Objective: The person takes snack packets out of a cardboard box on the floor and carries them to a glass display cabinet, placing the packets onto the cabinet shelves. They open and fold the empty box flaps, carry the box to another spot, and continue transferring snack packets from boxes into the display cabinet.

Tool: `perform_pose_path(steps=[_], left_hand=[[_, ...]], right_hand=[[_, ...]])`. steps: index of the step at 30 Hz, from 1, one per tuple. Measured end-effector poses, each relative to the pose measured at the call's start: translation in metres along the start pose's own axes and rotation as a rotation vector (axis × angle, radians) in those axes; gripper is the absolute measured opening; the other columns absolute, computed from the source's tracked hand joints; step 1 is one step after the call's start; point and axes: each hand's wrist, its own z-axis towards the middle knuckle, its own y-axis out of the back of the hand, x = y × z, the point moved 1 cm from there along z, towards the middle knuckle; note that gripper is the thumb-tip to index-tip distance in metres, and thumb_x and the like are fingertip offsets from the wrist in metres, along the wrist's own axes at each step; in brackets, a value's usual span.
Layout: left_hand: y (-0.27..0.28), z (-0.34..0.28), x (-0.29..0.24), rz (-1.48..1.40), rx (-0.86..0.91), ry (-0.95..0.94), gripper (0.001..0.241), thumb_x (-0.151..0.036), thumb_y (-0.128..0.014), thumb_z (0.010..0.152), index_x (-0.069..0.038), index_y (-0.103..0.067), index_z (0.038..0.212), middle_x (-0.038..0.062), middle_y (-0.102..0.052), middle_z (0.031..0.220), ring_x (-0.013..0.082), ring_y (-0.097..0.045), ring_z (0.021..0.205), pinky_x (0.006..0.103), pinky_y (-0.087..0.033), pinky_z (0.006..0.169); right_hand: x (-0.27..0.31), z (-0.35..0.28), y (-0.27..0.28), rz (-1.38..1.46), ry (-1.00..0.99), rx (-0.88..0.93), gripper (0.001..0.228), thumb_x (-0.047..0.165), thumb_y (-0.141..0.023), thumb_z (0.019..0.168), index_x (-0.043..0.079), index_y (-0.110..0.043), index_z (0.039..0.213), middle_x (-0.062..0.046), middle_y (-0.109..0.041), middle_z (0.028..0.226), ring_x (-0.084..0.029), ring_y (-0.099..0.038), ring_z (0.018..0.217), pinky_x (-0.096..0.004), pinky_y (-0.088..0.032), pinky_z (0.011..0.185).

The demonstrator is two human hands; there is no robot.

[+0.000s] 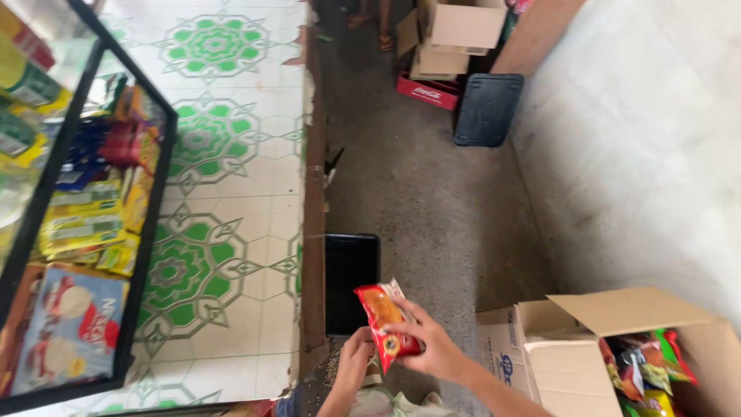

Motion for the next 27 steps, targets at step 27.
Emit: perform_pose_path(steps=[27], left_hand=[[-0.308,-0.135,0.044,-0.234,0.081,0.315,0.02,-0.02,-0.075,0.091,-0.001,-0.07,0.093,0.006,-0.073,0.082,0.0128,-0.069,0.067,0.03,-0.056,0.061]], right_hand=[[-0.064,-0.365,0.002,0.153,-0.494,-0.632,0.091,0.027,-0.078,0.084,0.004,-0.026,0.155,-0.02,-0.048,0.149,-0.029,-0.056,0.131,-0.04,-0.043,0.109]])
